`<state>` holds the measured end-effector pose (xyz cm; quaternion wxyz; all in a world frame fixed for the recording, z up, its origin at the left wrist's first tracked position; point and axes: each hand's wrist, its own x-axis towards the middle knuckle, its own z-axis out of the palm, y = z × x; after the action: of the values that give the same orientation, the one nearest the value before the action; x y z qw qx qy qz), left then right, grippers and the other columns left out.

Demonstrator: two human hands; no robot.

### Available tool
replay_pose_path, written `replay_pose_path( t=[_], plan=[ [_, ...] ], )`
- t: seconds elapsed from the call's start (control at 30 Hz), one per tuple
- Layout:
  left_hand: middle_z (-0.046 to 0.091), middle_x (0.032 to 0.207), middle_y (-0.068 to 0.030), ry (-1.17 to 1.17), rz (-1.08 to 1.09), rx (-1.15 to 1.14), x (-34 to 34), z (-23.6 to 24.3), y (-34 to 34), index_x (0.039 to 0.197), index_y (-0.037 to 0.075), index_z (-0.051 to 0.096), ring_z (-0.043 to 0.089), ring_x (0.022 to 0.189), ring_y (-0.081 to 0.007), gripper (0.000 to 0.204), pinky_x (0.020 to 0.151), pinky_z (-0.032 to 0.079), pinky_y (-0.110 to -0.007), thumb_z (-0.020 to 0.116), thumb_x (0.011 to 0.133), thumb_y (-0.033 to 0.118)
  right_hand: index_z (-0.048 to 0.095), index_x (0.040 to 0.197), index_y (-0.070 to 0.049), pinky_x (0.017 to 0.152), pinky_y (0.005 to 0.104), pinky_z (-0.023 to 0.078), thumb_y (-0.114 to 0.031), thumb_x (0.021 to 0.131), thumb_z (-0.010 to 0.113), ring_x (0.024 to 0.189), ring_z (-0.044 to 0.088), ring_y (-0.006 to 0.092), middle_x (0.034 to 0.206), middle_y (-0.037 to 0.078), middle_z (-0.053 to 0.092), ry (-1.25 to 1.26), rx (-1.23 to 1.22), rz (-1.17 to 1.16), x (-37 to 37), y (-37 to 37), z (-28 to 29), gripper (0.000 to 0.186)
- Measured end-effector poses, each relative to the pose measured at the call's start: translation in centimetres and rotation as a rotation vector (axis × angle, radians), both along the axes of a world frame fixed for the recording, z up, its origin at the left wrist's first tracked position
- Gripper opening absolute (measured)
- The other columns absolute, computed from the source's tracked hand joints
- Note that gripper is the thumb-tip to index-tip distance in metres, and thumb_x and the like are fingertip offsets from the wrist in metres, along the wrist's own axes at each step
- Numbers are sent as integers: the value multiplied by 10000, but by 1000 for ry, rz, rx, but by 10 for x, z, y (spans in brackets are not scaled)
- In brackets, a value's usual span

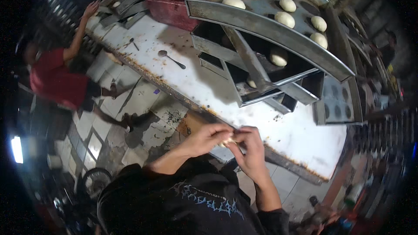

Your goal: The person fills pieces of dough with jam from a container using a spoon, pinches them closed by hand, and places the filled dough balls onto metal baking trays before moving the trays.

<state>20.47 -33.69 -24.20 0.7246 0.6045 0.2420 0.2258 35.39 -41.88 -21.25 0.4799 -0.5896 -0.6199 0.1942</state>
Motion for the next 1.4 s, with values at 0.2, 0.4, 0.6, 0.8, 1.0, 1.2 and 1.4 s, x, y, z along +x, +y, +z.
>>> replay_pose_path(
  t=[0.2, 0.4, 0.6, 0.8, 1.0, 1.2, 1.4],
  plan=[
    [510, 1097, -71, -209, 4, -1, 99, 13, -59, 1244, 46, 419, 532, 924, -114, 348, 789, 469, -240, 503, 921, 143, 556, 779, 16, 609, 280, 417, -4, 771, 610, 701, 510, 202, 772, 100, 501, 105, -51, -127, 90, -57, -1, 58],
    [509, 935, -23, -89, 143, -737, 144, -5, -74, 1055, 72, 477, 529, 784, -100, 211, 601, 482, -278, 493, 931, 242, 641, 946, -24, 709, 304, 393, -40, 740, 672, 925, 437, 242, 1010, 133, 479, -269, 58, -145, 109, -87, -21, 208],
    [568, 948, -41, 170, -764, -35, 157, 25, -24, 1074, -12, 532, 499, 889, -105, 369, 790, 412, -247, 521, 915, 321, 557, 786, 3, 692, 298, 445, -10, 735, 682, 773, 527, 205, 857, 112, 569, 367, -61, 81, 150, -79, 4, 136],
    [544, 974, -32, -229, -440, -673, 208, -2, -17, 1098, 40, 500, 541, 874, -88, 207, 742, 480, -233, 469, 940, 171, 602, 866, -3, 670, 322, 426, 26, 704, 663, 778, 508, 254, 832, 98, 568, -217, 16, -433, 156, -58, 16, 176],
    [537, 974, -58, -256, -324, -781, 237, -11, -28, 1078, -3, 485, 542, 874, -112, 202, 720, 472, -244, 401, 959, 137, 592, 920, -36, 717, 328, 423, -32, 694, 703, 846, 496, 244, 902, 95, 558, -463, -71, -622, 159, -66, 8, 252],
    [542, 987, -68, 4, -866, -219, 247, 10, -4, 1119, -22, 465, 546, 830, -114, 306, 741, 458, -250, 577, 865, 108, 591, 879, -18, 730, 297, 410, -37, 754, 664, 828, 469, 200, 884, 94, 477, 112, -179, -406, 200, -79, 27, 146],
    [529, 1073, -122, -193, -532, -964, 271, -6, -34, 1218, 5, 378, 571, 938, -214, 384, 793, 498, -334, 524, 889, 137, 632, 960, -40, 923, 390, 337, -156, 711, 707, 1088, 416, 300, 1159, 145, 450, -11, -46, -420, 206, -109, 12, 285]
  ],
)
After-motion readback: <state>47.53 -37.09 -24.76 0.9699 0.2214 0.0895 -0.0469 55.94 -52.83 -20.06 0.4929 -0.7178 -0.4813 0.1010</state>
